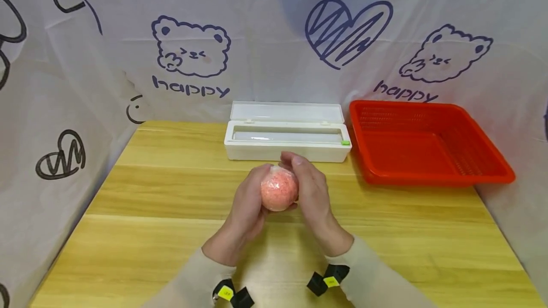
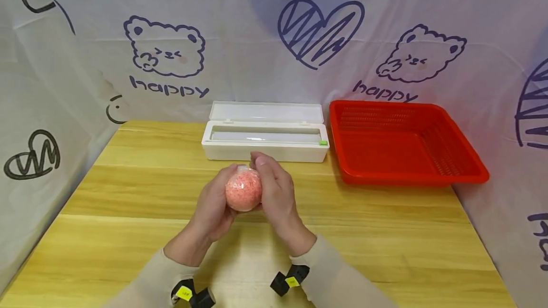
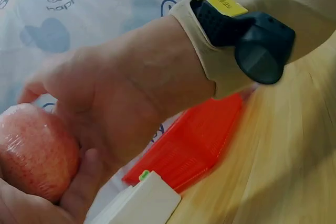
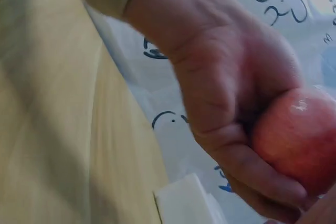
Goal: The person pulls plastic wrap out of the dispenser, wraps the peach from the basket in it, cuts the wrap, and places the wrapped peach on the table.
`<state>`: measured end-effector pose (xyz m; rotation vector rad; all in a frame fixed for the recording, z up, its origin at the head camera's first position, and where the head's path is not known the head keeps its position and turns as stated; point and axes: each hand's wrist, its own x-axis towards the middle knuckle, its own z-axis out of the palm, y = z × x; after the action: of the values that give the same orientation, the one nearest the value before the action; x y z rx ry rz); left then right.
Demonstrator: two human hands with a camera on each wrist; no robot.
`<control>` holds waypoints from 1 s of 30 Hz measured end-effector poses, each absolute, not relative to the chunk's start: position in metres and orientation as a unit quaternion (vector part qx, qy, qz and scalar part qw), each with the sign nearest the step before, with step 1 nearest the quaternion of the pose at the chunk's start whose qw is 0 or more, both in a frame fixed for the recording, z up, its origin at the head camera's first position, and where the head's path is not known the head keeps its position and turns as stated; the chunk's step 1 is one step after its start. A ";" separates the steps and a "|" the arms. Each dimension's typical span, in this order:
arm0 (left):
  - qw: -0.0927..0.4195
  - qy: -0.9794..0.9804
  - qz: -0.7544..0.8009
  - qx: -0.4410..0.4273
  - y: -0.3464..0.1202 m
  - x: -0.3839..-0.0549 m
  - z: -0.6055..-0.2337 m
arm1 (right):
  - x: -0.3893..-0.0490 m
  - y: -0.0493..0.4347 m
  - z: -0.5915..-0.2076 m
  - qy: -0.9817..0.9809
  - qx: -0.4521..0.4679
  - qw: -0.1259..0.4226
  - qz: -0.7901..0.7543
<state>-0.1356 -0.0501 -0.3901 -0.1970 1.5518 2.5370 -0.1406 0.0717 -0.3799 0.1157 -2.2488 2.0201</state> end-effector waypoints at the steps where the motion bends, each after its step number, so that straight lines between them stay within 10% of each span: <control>1: 0.087 0.512 0.852 -0.067 -0.050 -0.136 -0.390 | -0.140 0.071 -0.380 -0.741 0.044 0.055 0.667; 11: 0.126 0.594 0.793 -0.049 -0.052 -0.138 -0.388 | -0.140 0.068 -0.385 -0.773 0.011 0.127 0.621; 20: 0.148 0.584 0.798 -0.026 -0.054 -0.138 -0.383 | -0.141 0.073 -0.382 -0.736 0.040 0.048 0.674; 30: 0.108 0.614 0.780 -0.049 -0.047 -0.137 -0.381 | -0.141 0.071 -0.384 -0.750 0.020 0.097 0.655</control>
<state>-0.1367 -0.0473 -0.3810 -0.1440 1.8062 2.2962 -0.1405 0.0715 -0.3839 0.0596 -2.2195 1.9381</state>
